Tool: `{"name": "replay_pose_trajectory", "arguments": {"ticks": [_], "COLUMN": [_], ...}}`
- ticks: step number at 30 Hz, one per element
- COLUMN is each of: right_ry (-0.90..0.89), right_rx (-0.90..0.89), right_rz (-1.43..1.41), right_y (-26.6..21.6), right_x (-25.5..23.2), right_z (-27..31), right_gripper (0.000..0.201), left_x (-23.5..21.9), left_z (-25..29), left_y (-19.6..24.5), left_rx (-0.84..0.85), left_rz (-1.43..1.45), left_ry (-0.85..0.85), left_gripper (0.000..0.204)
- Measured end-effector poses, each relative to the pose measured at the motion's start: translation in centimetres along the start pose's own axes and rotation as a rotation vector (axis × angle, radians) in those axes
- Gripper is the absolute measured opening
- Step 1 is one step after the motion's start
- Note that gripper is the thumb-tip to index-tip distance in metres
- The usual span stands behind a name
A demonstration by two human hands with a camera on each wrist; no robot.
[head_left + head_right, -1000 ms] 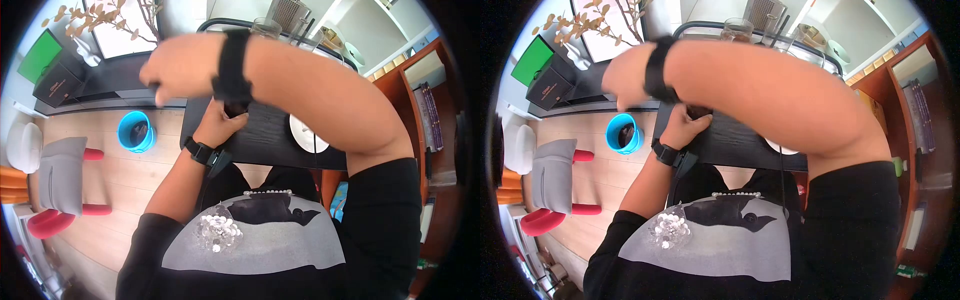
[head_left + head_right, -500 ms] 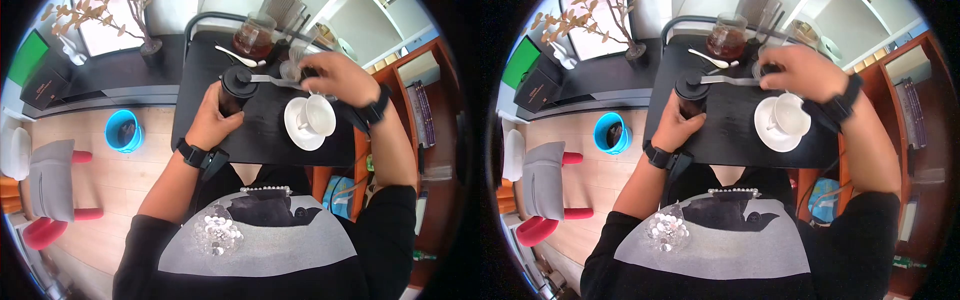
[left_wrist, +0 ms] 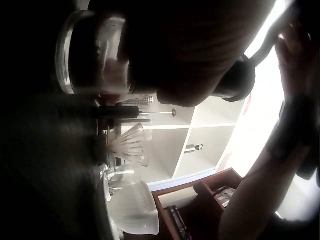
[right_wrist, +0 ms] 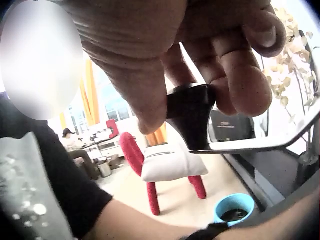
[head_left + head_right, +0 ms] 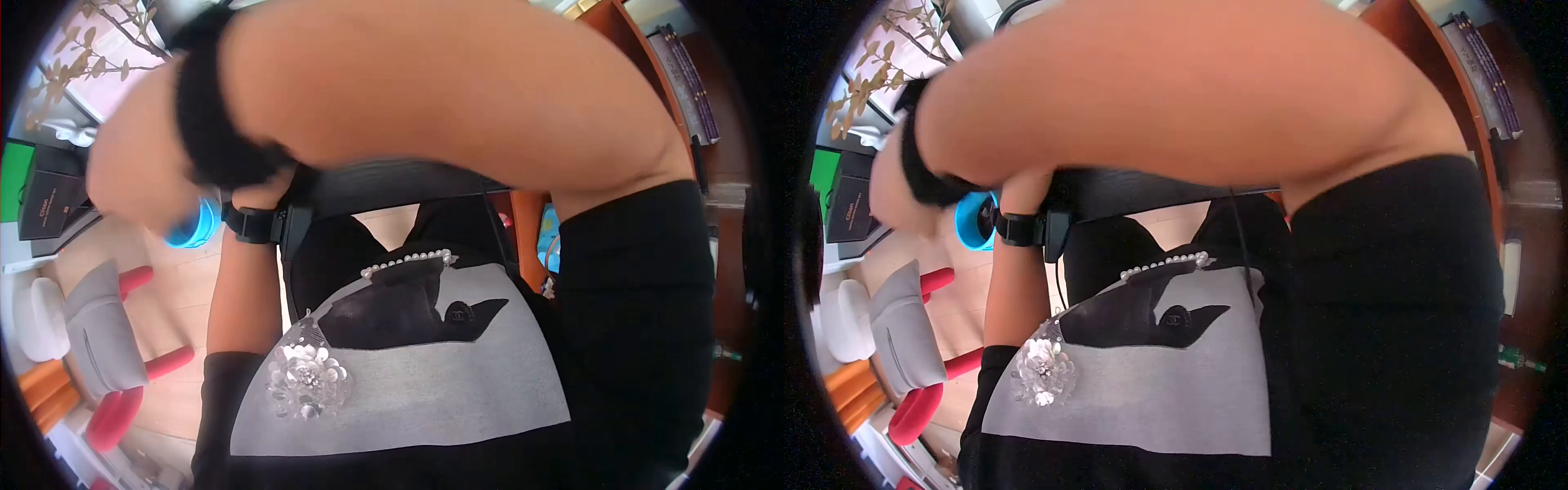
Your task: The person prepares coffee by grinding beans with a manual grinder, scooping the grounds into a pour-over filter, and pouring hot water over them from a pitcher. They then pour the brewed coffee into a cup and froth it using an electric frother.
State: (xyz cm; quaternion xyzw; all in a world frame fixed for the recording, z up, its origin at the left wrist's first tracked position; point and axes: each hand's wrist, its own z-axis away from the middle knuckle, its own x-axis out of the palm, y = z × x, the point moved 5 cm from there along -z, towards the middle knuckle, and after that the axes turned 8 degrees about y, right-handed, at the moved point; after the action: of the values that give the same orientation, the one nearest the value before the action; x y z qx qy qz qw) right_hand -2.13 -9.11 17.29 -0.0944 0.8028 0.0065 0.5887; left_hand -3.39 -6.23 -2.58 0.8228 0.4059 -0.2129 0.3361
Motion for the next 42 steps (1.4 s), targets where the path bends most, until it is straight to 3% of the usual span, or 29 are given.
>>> {"name": "replay_pose_trajectory", "arguments": {"ticks": [1, 2, 3, 4, 6, 14, 17, 20, 21, 22, 23, 25, 27, 29, 32, 34, 35, 36, 37, 38, 39, 41, 42], "right_ry": [-0.081, -0.165, -0.358, -0.354, -0.317, -0.145, -0.064, 0.029, 0.059, 0.115, 0.330, 0.447, 0.725, 0.934, 1.275, 1.366, 1.339, 0.609, -0.046, 0.360, 0.248, -0.046, -0.035], "right_rx": [0.085, 0.171, 0.249, 0.259, 0.308, 0.517, 0.612, 0.716, 0.742, 0.809, 0.934, 1.002, 1.332, 1.620, 1.892, 2.146, 2.288, 2.133, 1.844, 1.638, 1.838, 1.544, 1.553], "right_rz": [0.124, 0.249, -0.089, -0.090, -0.141, -0.357, -0.423, -0.476, -0.497, -0.531, -0.671, -0.694, -0.827, -0.807, -0.533, -0.411, -0.459, -0.309, -0.162, -0.457, -0.720, -0.484, -0.491], "right_y": [1.8, 3.8, 6.4, 6.3, 8.3, 1.3, -1.2, -2.1, -2.1, -3.4, -4.5, -5.9, -7.8, -8.7, -9.0, -9.2, -9.3, -7.3, -5.6, -6.6, -6.6, -6.1, -6.5], "right_x": [1.1, 1.7, 2.6, 2.5, 2.2, -2.6, -5.0, -9.8, -10.0, -10.2, -9.2, -8.3, -6.7, -3.8, 1.5, 6.5, 9.3, 15.7, 21.8, 18.9, 19.6, 19.8, 19.3], "right_z": [-2.2, -3.4, -3.3, -2.9, -2.4, 10.5, 16.3, 26.3, 26.9, 29.7, 32.9, 40.2, 45.7, 52.7, 63.1, 66.2, 65.0, 65.9, 66.0, 53.3, 52.7, 49.9, 49.0], "right_gripper": [0.033, 0.036, 0.035, 0.035, 0.038, 0.049, 0.053, 0.058, 0.060, 0.061, 0.064, 0.051, 0.048, 0.055, 0.063, 0.060, 0.056, 0.058, 0.062, 0.062, 0.065, 0.067, 0.067], "left_x": [1.4, -1.6, -1.5, -1.3, -1.0, -0.5, -0.9, -1.0, -1.1, -1.2, -1.3, -1.3, -3.0, -3.1, -2.3, -2.1, -2.2, -2.2, -2.1, -1.9, -1.9, -2.4, -2.5], "left_z": [0.8, -2.2, -2.3, -2.4, -2.4, -2.2, -1.6, -1.9, -1.9, -2.0, -2.0, -2.0, -1.9, -1.9, -2.2, -2.3, -2.2, -2.2, -2.3, -2.5, -2.5, -2.3, -2.3], "left_y": [-1.7, 2.8, 2.8, 2.7, 2.7, 2.4, 2.0, 2.0, 1.8, 1.7, 1.6, 0.9, -0.4, -0.6, -0.3, -0.5, -0.7, -0.8, -0.9, -0.5, -0.3, -0.7, -1.1], "left_rx": [-0.420, -0.658, -0.614, -0.569, -0.583, -0.601, -0.632, -0.630, -0.615, -0.596, -0.604, -0.575, -0.551, -0.550, -0.586, -0.565, -0.572, -0.578, -0.601, -0.593, -0.607, -0.616, -0.610], "left_rz": [0.393, 0.672, 0.706, 0.743, 0.744, 0.746, 0.739, 0.768, 0.782, 0.746, 0.744, 0.680, 0.712, 0.742, 0.784, 0.775, 0.751, 0.729, 0.723, 0.726, 0.697, 0.651, 0.650], "left_ry": [-0.148, 0.044, 0.086, 0.126, 0.129, 0.191, 0.162, 0.134, 0.142, 0.111, 0.102, 0.027, 0.045, 0.055, 0.049, 0.038, 0.030, 0.023, 0.016, 0.010, 0.039, 0.054, 0.039], "left_gripper": [0.030, 0.035, 0.038, 0.040, 0.043, 0.047, 0.048, 0.048, 0.048, 0.049, 0.049, 0.047, 0.043, 0.040, 0.041, 0.041, 0.041, 0.042, 0.043, 0.043, 0.045, 0.048, 0.048]}}
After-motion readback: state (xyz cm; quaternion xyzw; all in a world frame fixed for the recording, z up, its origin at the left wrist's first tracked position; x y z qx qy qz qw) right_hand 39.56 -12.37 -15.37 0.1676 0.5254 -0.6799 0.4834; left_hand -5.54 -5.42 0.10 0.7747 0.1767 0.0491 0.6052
